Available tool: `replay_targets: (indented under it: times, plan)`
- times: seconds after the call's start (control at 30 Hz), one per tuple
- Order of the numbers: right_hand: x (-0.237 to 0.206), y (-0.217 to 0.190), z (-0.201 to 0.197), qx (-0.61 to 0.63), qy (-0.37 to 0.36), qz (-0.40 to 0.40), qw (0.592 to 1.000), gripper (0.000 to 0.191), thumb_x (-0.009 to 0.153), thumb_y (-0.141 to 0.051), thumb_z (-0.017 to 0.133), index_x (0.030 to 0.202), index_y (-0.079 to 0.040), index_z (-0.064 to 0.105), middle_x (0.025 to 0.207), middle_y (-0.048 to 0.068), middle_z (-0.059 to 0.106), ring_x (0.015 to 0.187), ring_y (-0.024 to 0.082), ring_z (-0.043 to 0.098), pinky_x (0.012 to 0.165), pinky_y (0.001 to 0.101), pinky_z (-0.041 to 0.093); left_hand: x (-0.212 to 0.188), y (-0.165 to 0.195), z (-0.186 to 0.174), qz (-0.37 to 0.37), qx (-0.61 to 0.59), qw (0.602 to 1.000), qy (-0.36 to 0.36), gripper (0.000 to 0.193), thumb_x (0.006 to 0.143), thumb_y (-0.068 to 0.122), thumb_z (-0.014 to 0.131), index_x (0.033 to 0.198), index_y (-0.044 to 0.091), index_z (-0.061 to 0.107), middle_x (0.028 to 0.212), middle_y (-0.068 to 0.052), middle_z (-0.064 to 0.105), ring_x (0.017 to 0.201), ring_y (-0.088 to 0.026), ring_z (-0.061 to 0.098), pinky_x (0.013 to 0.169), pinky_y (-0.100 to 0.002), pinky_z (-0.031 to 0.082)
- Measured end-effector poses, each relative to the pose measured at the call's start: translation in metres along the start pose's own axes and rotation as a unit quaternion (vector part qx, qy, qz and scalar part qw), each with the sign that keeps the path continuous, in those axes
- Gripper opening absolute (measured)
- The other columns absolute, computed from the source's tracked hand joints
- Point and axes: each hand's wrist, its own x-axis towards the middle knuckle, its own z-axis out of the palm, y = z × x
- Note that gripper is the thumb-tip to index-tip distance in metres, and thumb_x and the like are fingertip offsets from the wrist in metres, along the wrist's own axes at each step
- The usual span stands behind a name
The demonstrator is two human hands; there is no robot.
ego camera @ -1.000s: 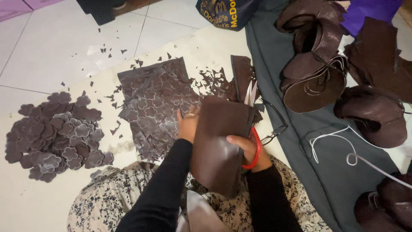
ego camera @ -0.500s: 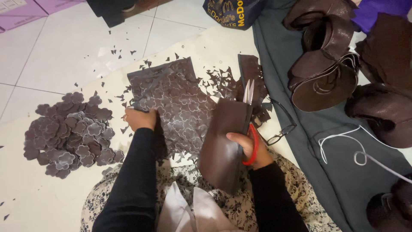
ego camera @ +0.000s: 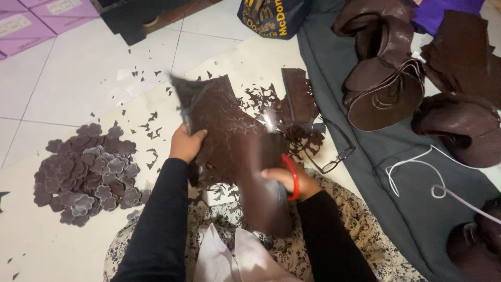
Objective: The person sits on the floor and uses red-handled scissors to cut flower-shaped pieces from a brown patterned sheet. They repeatedly cut along the outlines, place the finished shapes into a growing pile, and trim the remaining sheet to continue cutting more shapes.
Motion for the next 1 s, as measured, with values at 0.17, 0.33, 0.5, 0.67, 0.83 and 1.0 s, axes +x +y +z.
replay_targets:
  times: [0.17, 0.33, 0.5, 0.67, 0.83, 1.0]
  plan:
    - [-0.012, 0.005, -0.006, -0.069, -0.064, -0.118, 0.989, 0.028, 0.094, -0.012, 0.075, 0.113, 0.009, 0.073, 0.098, 0.016, 0.074, 0.089, 0.024, 0.068, 0.083, 0.0379, 0.054, 0.005, 0.058, 0.026, 0.14, 0.117, 0.983, 0.027, 0.042, 0.08, 0.023, 0.078, 0.117, 0.006, 0.068, 0.102, -0.02, 0.074, 0.095, -0.037, 0.07, 0.084, -0.043, 0.055]
    - [-0.04, -0.008, -0.016, 0.194, -0.067, -0.11, 0.973, 0.052, 0.077, -0.004, 0.072, 0.127, 0.0, 0.063, 0.106, 0.011, 0.074, 0.097, 0.023, 0.072, 0.087, 0.0391, 0.057, 0.022, 0.121, 0.044, 0.259, 0.157, 0.951, 0.055, 0.032, 0.081, 0.022, 0.074, 0.11, 0.008, 0.069, 0.095, -0.021, 0.073, 0.095, -0.043, 0.067, 0.085, -0.05, 0.053]
    - [-0.035, -0.009, -0.019, 0.017, -0.019, -0.145, 0.989, 0.038, 0.082, -0.006, 0.074, 0.119, 0.003, 0.071, 0.109, 0.011, 0.076, 0.101, 0.02, 0.071, 0.092, 0.0355, 0.056, 0.027, 0.152, 0.062, 0.312, 0.208, 0.924, 0.068, 0.028, 0.078, 0.019, 0.074, 0.104, 0.008, 0.069, 0.088, -0.022, 0.072, 0.089, -0.045, 0.066, 0.082, -0.052, 0.052]
    - [-0.033, 0.001, -0.024, 0.073, 0.006, -0.17, 0.983, 0.036, 0.079, -0.003, 0.074, 0.114, 0.004, 0.072, 0.103, 0.012, 0.074, 0.093, 0.021, 0.071, 0.084, 0.0348, 0.057, 0.032, 0.159, 0.05, 0.334, 0.213, 0.913, 0.098, 0.025, 0.08, 0.018, 0.074, 0.1, 0.006, 0.066, 0.084, -0.02, 0.07, 0.086, -0.044, 0.066, 0.078, -0.054, 0.051]
    - [-0.024, -0.007, -0.03, 0.199, -0.082, -0.212, 0.953, 0.026, 0.085, -0.002, 0.069, 0.112, 0.003, 0.068, 0.095, 0.013, 0.073, 0.082, 0.022, 0.071, 0.073, 0.0322, 0.057, 0.026, 0.155, 0.01, 0.345, 0.163, 0.916, 0.123, 0.03, 0.079, 0.017, 0.075, 0.107, 0.008, 0.067, 0.086, -0.017, 0.072, 0.086, -0.041, 0.067, 0.077, -0.051, 0.053]
    - [-0.023, -0.011, -0.033, 0.174, 0.134, -0.27, 0.937, 0.022, 0.086, -0.001, 0.062, 0.108, 0.002, 0.067, 0.1, 0.01, 0.072, 0.09, 0.02, 0.072, 0.083, 0.033, 0.059, 0.002, 0.145, -0.022, 0.346, 0.186, 0.909, 0.139, 0.045, 0.081, 0.014, 0.078, 0.12, 0.002, 0.057, 0.09, -0.019, 0.071, 0.091, -0.043, 0.066, 0.079, -0.05, 0.052]
